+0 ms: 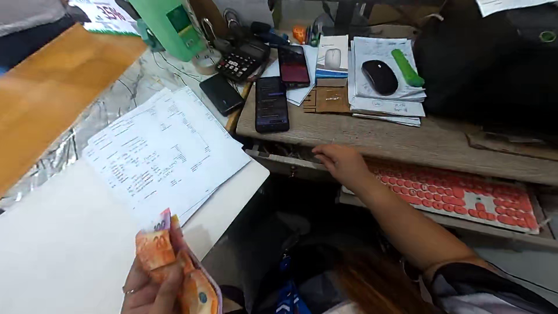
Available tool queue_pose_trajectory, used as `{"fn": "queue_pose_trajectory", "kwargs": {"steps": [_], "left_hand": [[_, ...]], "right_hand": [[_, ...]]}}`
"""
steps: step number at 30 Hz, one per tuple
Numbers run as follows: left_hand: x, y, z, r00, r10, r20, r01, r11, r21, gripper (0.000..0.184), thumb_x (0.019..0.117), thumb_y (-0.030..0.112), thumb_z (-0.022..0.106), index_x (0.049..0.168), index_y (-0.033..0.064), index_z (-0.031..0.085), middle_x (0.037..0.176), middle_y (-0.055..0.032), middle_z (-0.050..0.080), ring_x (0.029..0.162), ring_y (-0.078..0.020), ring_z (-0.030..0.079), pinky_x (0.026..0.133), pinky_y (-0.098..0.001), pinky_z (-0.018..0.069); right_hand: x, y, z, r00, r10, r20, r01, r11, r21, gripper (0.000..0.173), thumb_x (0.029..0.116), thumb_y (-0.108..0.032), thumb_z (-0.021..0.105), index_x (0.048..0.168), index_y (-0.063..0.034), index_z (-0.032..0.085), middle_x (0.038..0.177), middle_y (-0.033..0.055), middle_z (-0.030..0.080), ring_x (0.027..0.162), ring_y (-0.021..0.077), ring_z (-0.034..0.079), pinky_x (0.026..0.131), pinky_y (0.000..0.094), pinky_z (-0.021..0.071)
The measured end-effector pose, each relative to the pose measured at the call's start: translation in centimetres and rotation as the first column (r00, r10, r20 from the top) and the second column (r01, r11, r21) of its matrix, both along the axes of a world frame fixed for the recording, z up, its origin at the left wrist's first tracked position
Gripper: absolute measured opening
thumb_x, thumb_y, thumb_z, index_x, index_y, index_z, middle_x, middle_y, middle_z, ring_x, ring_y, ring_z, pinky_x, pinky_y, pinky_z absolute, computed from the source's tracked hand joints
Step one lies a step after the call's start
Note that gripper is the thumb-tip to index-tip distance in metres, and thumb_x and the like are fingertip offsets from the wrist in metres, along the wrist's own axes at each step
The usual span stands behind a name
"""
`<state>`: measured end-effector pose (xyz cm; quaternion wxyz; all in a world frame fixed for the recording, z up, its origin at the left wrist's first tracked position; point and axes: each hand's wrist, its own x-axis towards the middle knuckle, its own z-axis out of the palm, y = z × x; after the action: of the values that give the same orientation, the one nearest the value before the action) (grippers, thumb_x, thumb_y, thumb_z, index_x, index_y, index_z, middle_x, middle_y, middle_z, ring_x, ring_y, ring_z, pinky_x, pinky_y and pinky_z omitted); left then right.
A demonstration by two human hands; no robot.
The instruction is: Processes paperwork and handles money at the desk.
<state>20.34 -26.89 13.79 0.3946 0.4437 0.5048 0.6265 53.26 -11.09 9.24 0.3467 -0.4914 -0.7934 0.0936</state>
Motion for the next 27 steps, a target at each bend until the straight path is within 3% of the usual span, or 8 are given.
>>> {"fn": "queue_pose_trajectory", "kwargs": {"steps": [8, 10, 14, 17, 19, 21, 25, 27], "left_hand": [[1.3, 1.4, 0.1, 0.999, -0.033, 0.028, 0.029, 0.991, 0.132, 0.044, 0.0945, 0.012, 0.07, 0.134, 0.0232, 0.052, 0.118, 0.0174, 0.072, 0.104, 0.0009, 0.069, 0.091, -0.0183, 0.0578], [2.0, 2.2, -0.1, 0.998, -0.057, -0.005, 0.057, 0.986, 0.157, 0.046, 0.0941, 0.012, 0.07, 0.134, 0.0234, 0.052, 0.119, 0.0174, 0.072, 0.105, 0.0006, 0.069, 0.091, -0.0188, 0.0582], [3.9, 3.6, -0.8, 0.987, -0.124, -0.103, 0.144, 0.963, 0.226, 0.051, 0.0951, 0.012, 0.069, 0.141, 0.0217, 0.05, 0.123, 0.0169, 0.07, 0.107, -0.0007, 0.069, 0.092, -0.0214, 0.0593], [4.9, 4.5, -1.5, 0.986, -0.137, -0.095, 0.157, 0.954, 0.257, 0.052, 0.0946, 0.008, 0.069, 0.142, 0.0165, 0.05, 0.126, 0.0151, 0.069, 0.11, -0.0034, 0.068, 0.096, -0.0246, 0.0589], [5.3, 4.5, -2.1, 0.985, -0.134, -0.109, 0.158, 0.956, 0.248, 0.05, 0.095, 0.006, 0.067, 0.141, 0.0133, 0.05, 0.125, 0.0154, 0.069, 0.111, -0.0029, 0.068, 0.096, -0.0248, 0.0587], [5.5, 4.2, -2.8, 0.971, -0.165, -0.171, 0.202, 0.953, 0.226, 0.043, 0.0996, 0.007, 0.06, 0.141, 0.0101, 0.048, 0.125, 0.0159, 0.068, 0.112, -0.0002, 0.066, 0.098, -0.0233, 0.0566], [5.2, 3.5, -3.5, 0.896, -0.299, -0.33, 0.361, 0.921, 0.144, 0.038, 0.1068, 0.016, 0.05, 0.145, 0.0111, 0.046, 0.131, 0.0134, 0.064, 0.116, 0.0043, 0.061, 0.102, -0.0202, 0.0527], [5.2, 3.0, -3.9, 0.858, -0.356, -0.37, 0.405, 0.912, 0.062, 0.05, 0.1055, 0.014, 0.051, 0.15, -0.0031, 0.035, 0.132, 0.0013, 0.064, 0.114, 0.0031, 0.063, 0.098, -0.0199, 0.0544]], "right_hand": [[-2.8, 1.7, -1.2, 0.991, 0.09, 0.1, -0.093, 0.995, 0.03, 0.014, 0.0934, 0.002, 0.063, 0.099, 0.0019, 0.076, 0.103, 0.0195, 0.075, 0.097, 0.0364, 0.074, 0.083, 0.0509, 0.0603], [-2.3, 1.6, -1.1, 0.981, 0.059, 0.185, -0.044, 0.995, -0.088, 0.02, 0.0949, 0.006, 0.058, 0.105, 0.0036, 0.076, 0.105, 0.0232, 0.074, 0.095, 0.0408, 0.074, 0.081, 0.0553, 0.0593], [-2.5, 0.7, 0.5, 0.949, 0.058, 0.311, 0.063, 0.929, -0.364, 0.036, 0.1029, 0.004, 0.047, 0.134, 0.0026, 0.064, 0.127, 0.0266, 0.067, 0.114, 0.0466, 0.066, 0.095, 0.0621, 0.0516], [-3.1, -3.3, -1.4, 0.987, 0.096, 0.129, -0.094, 0.995, -0.025, 0.03, 0.1002, -0.003, 0.05, 0.12, 0.0005, 0.072, 0.116, 0.0191, 0.074, 0.105, 0.0358, 0.073, 0.089, 0.0512, 0.0595], [-4.0, -5.4, -3.2, 0.972, 0.233, 0.027, -0.223, 0.955, -0.193, 0.03, 0.1002, -0.006, 0.052, 0.122, 0.0023, 0.071, 0.115, 0.02, 0.074, 0.107, 0.0348, 0.073, 0.094, 0.0493, 0.0581], [-3.8, -4.2, -4.6, 0.976, 0.218, -0.006, -0.197, 0.872, -0.448, 0.034, 0.103, -0.006, 0.05, 0.131, 0.0053, 0.065, 0.127, 0.0239, 0.069, 0.12, 0.0384, 0.067, 0.106, 0.0523, 0.0503], [-2.5, 0.2, -4.7, 0.998, 0.04, -0.048, -0.058, 0.889, -0.453, 0.031, 0.1043, -0.011, 0.052, 0.124, 0.0047, 0.07, 0.112, 0.0247, 0.073, 0.106, 0.0411, 0.071, 0.097, 0.057, 0.0527], [-2.2, 1.9, -5.0, 0.998, -0.053, -0.016, 0.039, 0.884, -0.466, 0.029, 0.1046, -0.011, 0.053, 0.123, 0.0013, 0.071, 0.114, 0.0241, 0.073, 0.108, 0.0432, 0.07, 0.096, 0.061, 0.0516]]}}
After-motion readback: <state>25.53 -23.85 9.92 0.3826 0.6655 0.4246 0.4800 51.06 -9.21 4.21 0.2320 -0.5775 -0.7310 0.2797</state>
